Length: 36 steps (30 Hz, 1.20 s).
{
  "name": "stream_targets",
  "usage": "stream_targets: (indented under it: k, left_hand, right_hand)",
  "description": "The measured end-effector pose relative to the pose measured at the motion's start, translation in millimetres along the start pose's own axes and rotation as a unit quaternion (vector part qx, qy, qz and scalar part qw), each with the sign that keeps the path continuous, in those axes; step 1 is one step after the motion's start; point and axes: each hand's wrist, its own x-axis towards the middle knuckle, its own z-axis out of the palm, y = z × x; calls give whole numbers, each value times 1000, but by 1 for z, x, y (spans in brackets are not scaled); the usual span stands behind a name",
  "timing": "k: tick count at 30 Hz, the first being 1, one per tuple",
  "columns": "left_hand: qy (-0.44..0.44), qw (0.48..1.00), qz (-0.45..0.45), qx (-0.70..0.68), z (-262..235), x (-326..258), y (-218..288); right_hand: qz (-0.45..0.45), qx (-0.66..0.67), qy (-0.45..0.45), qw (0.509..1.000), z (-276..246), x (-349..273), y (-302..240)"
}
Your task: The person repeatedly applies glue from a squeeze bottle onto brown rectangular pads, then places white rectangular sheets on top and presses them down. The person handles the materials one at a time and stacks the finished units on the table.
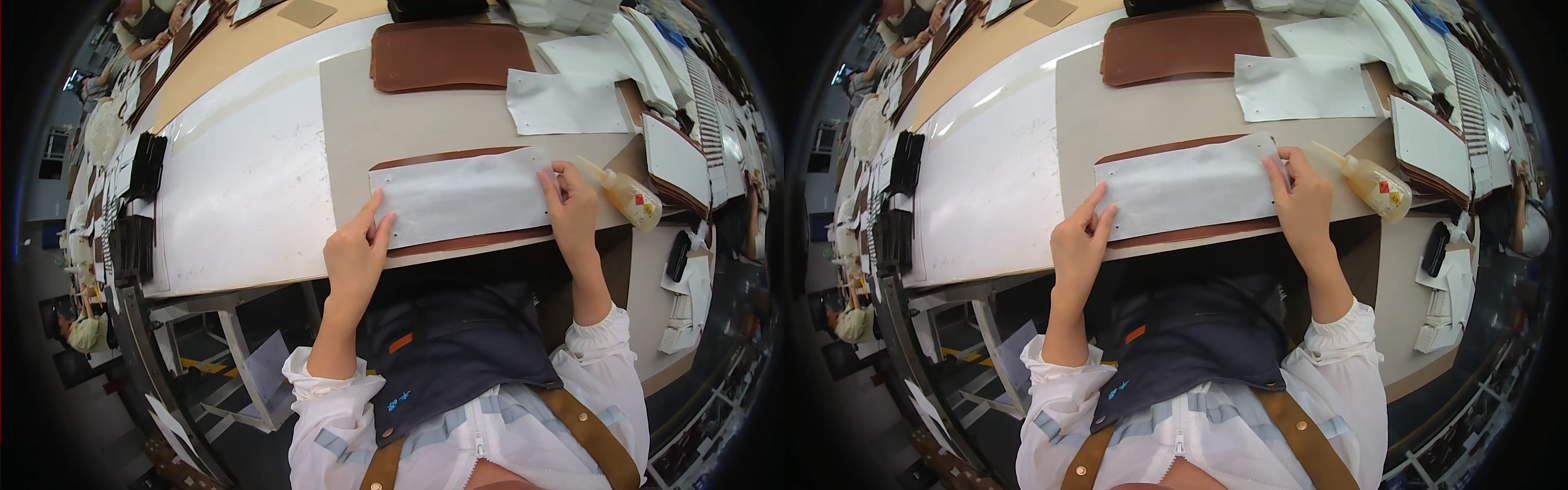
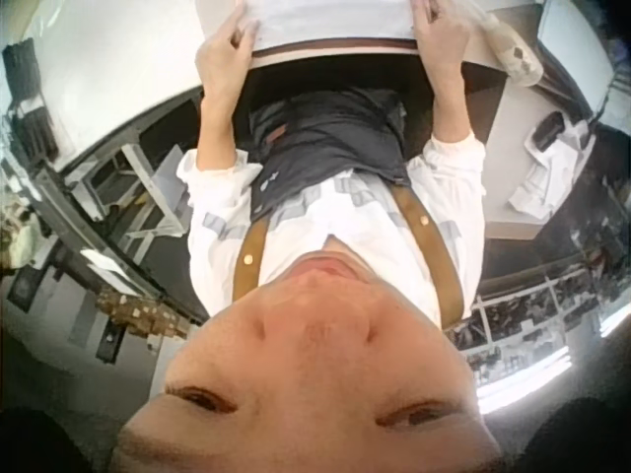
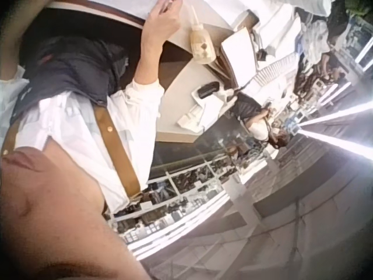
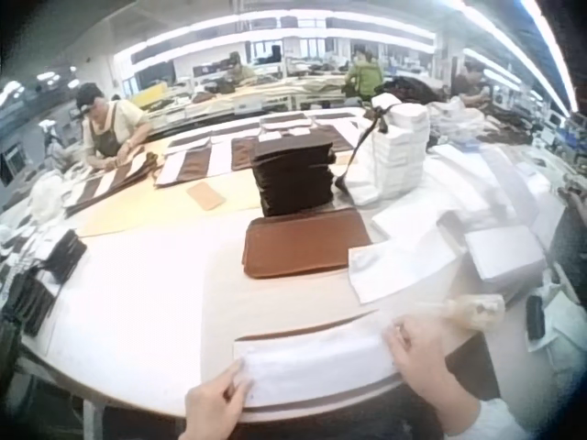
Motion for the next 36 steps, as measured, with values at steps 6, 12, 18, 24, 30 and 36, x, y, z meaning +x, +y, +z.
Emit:
stream_targets:
  k: [6,12,18,24,30,36]
  left_hand:
    - [-6,1000,-9,-8,1,0,1]
    - [-8,1000,-12,-13,1,0,0]
    - [-11,1000,-12,-12,-1,0,3]
    - [-14,1000,-16,-20,0,0,3]
    - [-17,1000,-18,-14,0,-1,0]
    - [-28,999,-12,27,-4,-1,5]
  right_hand:
    - [-12,-56,3,998,-1,-1,-5]
    - [-53,-87,-5,995,-4,0,-2]
    - [-54,-57,8,997,0,-1,3]
    - [-36,-61,-21,997,-4,-2,1]
    - [-44,-57,-21,997,-4,-2,-1]
    - [-49,-73,-33,996,-4,-1,4]
